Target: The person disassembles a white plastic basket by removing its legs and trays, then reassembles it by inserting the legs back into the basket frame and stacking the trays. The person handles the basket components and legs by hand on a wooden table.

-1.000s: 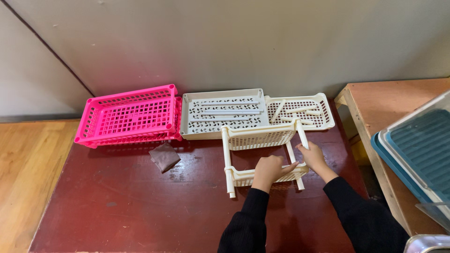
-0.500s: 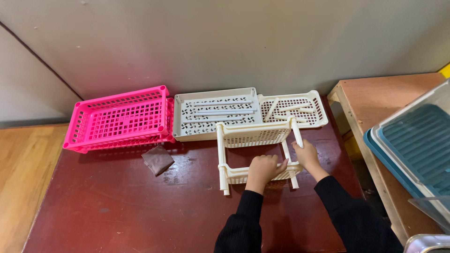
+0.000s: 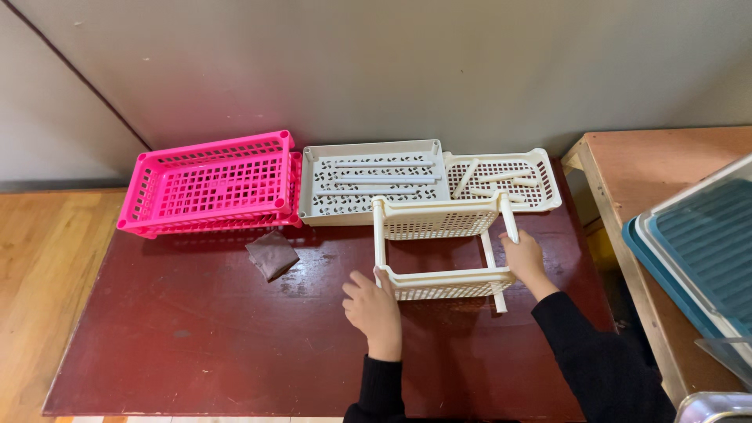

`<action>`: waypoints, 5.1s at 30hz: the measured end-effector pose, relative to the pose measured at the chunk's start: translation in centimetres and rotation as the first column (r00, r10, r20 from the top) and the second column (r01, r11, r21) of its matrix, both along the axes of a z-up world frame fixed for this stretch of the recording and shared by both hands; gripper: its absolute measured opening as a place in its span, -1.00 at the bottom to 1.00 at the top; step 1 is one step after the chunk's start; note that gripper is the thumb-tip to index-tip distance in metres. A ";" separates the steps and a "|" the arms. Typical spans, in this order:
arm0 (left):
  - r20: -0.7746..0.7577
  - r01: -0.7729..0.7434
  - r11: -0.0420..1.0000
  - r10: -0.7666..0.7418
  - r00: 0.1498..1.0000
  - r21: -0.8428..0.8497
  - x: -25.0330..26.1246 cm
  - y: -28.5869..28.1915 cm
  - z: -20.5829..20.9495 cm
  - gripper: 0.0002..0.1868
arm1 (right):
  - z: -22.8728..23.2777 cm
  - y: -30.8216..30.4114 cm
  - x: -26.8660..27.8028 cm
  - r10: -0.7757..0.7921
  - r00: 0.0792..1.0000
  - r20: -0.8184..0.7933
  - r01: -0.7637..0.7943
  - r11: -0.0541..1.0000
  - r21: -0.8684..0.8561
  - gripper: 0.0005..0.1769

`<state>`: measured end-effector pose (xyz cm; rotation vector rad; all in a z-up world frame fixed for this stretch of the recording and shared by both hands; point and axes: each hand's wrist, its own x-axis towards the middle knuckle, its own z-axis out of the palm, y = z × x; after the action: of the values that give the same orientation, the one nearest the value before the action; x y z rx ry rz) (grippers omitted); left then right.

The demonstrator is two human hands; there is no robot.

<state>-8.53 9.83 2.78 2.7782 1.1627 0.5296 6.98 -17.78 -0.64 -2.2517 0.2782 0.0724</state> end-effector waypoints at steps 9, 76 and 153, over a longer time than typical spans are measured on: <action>0.377 0.391 -0.062 0.168 0.911 -0.918 -0.8 2.6 -5.8 -0.38 | 1.0 0.2 -0.4 -0.005 0.999 -0.045 0.004 1.000 -0.014 -0.70; 0.312 0.480 0.842 -0.538 0.783 0.247 -1.4 6.0 -5.4 -0.48 | 0.2 1.6 -11.8 -0.332 0.943 0.004 0.330 0.941 0.072 -0.63; 0.441 0.730 0.542 -0.582 0.683 -0.416 5.5 7.8 0.2 -0.50 | 1.9 2.1 -12.7 -0.181 0.931 0.318 0.239 0.959 -0.154 -0.23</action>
<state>-3.08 17.63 2.94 2.2544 0.0826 0.3441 -5.76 -15.65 1.26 -2.3659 0.3726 -0.4258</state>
